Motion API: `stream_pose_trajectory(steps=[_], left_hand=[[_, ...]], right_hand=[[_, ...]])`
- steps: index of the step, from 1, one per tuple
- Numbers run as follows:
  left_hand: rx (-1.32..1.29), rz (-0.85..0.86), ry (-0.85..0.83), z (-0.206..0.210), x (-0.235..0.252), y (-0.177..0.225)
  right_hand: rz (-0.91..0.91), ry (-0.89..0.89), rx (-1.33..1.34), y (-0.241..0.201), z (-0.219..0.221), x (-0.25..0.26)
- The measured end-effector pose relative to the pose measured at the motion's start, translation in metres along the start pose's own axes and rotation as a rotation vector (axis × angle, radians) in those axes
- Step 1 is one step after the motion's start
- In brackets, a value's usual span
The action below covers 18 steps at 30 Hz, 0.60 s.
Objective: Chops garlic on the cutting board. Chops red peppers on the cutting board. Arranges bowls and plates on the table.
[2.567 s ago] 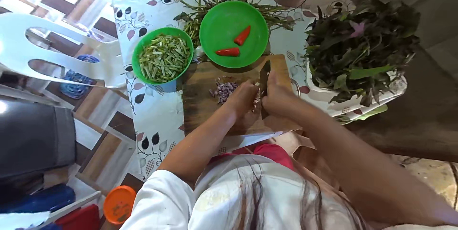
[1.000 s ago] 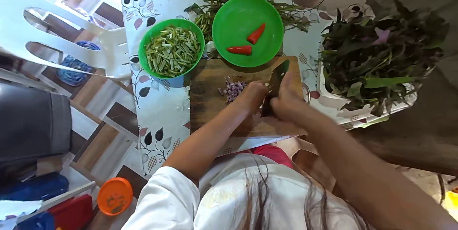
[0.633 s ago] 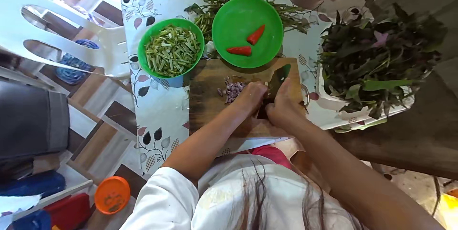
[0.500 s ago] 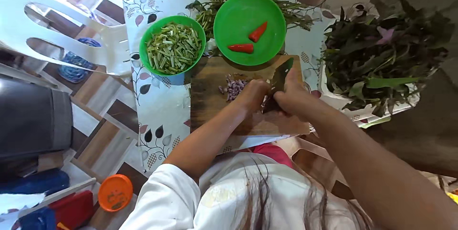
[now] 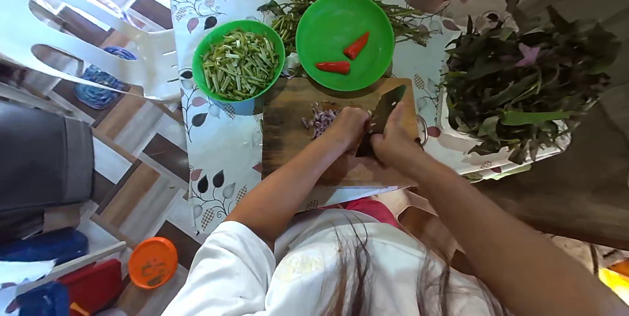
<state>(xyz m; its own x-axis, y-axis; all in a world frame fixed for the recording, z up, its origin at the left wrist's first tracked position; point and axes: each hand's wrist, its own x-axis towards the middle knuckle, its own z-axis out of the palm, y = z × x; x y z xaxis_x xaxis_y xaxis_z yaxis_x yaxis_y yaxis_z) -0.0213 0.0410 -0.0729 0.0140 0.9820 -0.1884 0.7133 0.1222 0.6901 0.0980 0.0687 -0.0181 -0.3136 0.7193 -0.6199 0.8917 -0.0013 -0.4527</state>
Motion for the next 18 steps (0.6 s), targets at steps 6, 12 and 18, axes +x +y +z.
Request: stream_pose_trajectory(steps=[6,12,18], left_hand=[[0.014,-0.045,-0.034,-0.006,0.001,0.004],[0.017,-0.044,-0.152,-0.018,-0.003,0.007],[0.084,-0.019,-0.161,-0.005,-0.019,0.002]], right_hand=[[0.041,0.038,0.058,0.000,0.004,0.010],[0.037,0.055,-0.019,-0.002,-0.006,0.015],[0.059,0.037,-0.063,-0.001,-0.011,0.013]])
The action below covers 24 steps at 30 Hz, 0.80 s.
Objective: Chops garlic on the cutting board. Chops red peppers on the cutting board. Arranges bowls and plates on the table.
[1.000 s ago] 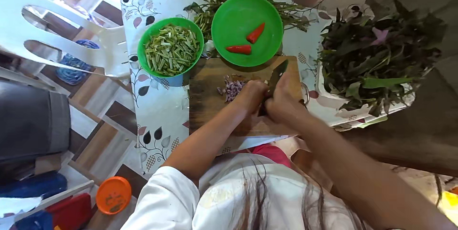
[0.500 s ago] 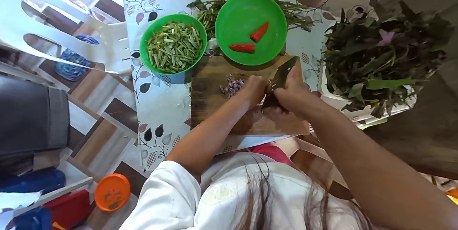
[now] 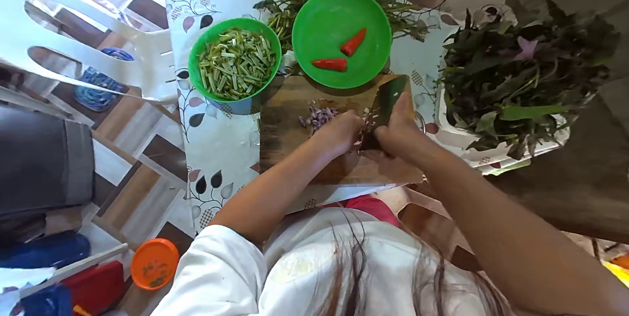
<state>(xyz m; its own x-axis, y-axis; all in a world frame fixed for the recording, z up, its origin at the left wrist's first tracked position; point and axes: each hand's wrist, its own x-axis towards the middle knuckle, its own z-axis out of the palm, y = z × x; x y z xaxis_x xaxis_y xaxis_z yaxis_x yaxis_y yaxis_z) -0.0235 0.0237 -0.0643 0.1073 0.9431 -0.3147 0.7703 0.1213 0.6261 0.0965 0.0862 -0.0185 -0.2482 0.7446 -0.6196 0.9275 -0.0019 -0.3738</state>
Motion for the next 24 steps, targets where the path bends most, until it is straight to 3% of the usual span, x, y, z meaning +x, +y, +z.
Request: stream_pose_trajectory(steps=[7,10,15,20,24], left_hand=[[-0.028,0.075,0.177,0.010,0.015,-0.001],[-0.054,0.030,0.138,0.009,0.025,0.002],[0.045,-0.051,0.108,0.008,0.031,0.012],[-0.026,-0.060,0.105,0.003,0.029,0.014],[0.038,-0.085,0.079,0.000,0.031,0.013]], right_hand=[[-0.052,0.035,0.035,0.008,0.006,-0.001],[-0.066,-0.061,-0.022,0.006,-0.015,0.008],[-0.058,0.025,0.011,0.005,0.004,-0.002],[-0.067,0.000,-0.048,-0.004,-0.010,0.000],[-0.022,0.060,0.006,0.000,0.011,0.004]])
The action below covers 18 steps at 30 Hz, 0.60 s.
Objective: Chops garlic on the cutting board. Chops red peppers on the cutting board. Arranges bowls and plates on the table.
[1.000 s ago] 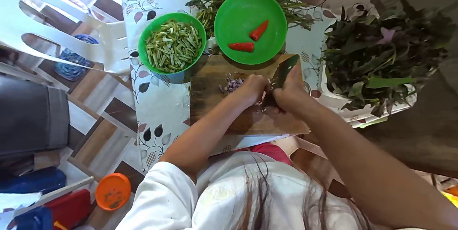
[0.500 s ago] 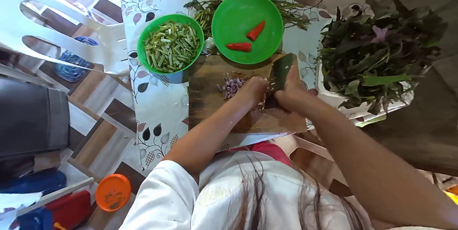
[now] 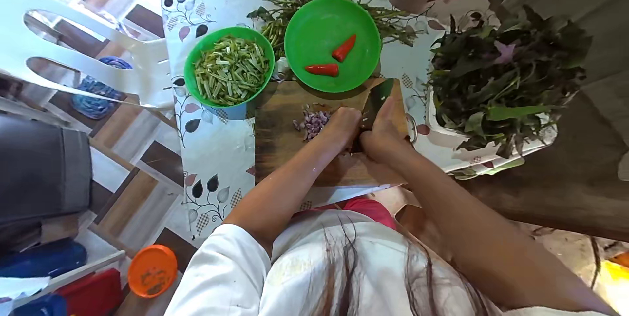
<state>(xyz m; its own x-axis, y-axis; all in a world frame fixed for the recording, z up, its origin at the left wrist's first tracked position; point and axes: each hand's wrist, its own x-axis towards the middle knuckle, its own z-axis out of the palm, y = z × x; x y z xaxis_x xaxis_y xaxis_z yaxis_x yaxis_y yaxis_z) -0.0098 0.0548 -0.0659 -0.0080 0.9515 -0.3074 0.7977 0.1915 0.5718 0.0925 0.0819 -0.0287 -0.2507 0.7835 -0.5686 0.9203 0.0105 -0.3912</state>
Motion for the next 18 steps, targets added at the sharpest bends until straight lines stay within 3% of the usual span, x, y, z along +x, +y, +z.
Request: stream_pose_trajectory(steps=[3,8,13,18], left_hand=[[-0.095,0.047,0.058,0.003,-0.002,-0.006],[-0.107,0.005,0.092,0.005,0.000,-0.007],[-0.150,0.056,0.121,0.002,0.006,-0.013],[-0.056,0.042,0.026,0.007,0.016,-0.006]], right_hand=[[-0.028,-0.096,-0.076,-0.007,-0.019,-0.002],[-0.041,0.014,0.035,0.002,0.003,0.000],[-0.083,-0.146,-0.147,-0.001,-0.047,0.007],[-0.178,-0.121,-0.257,0.023,-0.038,0.012]])
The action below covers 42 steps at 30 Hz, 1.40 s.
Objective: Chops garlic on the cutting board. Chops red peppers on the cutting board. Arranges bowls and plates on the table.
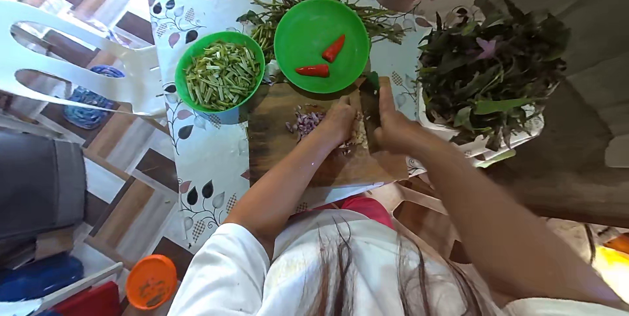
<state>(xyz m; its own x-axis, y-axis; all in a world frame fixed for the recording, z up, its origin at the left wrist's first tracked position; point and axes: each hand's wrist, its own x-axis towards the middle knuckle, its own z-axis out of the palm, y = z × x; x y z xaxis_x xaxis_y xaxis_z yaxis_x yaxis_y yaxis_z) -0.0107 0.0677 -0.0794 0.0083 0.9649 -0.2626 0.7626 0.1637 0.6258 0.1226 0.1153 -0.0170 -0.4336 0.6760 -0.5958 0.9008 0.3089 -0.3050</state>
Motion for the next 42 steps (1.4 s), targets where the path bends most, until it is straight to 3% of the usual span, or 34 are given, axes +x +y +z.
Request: stream_pose_trajectory(steps=[5,10,14,19,24,29,36,42], left_hand=[[-0.015,0.058,-0.024,0.001,-0.002,0.003],[0.005,0.023,-0.024,0.002,-0.010,0.012],[-0.070,0.020,-0.042,-0.002,-0.026,0.016],[-0.103,0.096,0.088,0.008,-0.029,0.007],[-0.127,0.136,0.115,0.012,-0.025,0.000],[0.014,0.093,-0.057,0.004,-0.037,0.009],[-0.110,0.022,0.022,0.016,-0.035,0.007],[-0.189,0.035,0.190,0.027,-0.019,0.011]], right_hand=[[-0.008,-0.045,-0.069,-0.006,-0.005,0.002],[-0.031,0.089,0.133,-0.007,0.015,-0.002],[-0.020,0.026,0.129,-0.005,0.007,0.001],[0.056,0.110,0.213,-0.021,0.024,-0.001],[0.030,-0.022,0.053,-0.019,-0.008,0.005],[-0.024,0.008,-0.121,-0.012,0.004,-0.002],[-0.074,0.019,-0.080,0.005,0.001,0.005],[-0.114,-0.021,-0.095,-0.001,-0.009,0.017]])
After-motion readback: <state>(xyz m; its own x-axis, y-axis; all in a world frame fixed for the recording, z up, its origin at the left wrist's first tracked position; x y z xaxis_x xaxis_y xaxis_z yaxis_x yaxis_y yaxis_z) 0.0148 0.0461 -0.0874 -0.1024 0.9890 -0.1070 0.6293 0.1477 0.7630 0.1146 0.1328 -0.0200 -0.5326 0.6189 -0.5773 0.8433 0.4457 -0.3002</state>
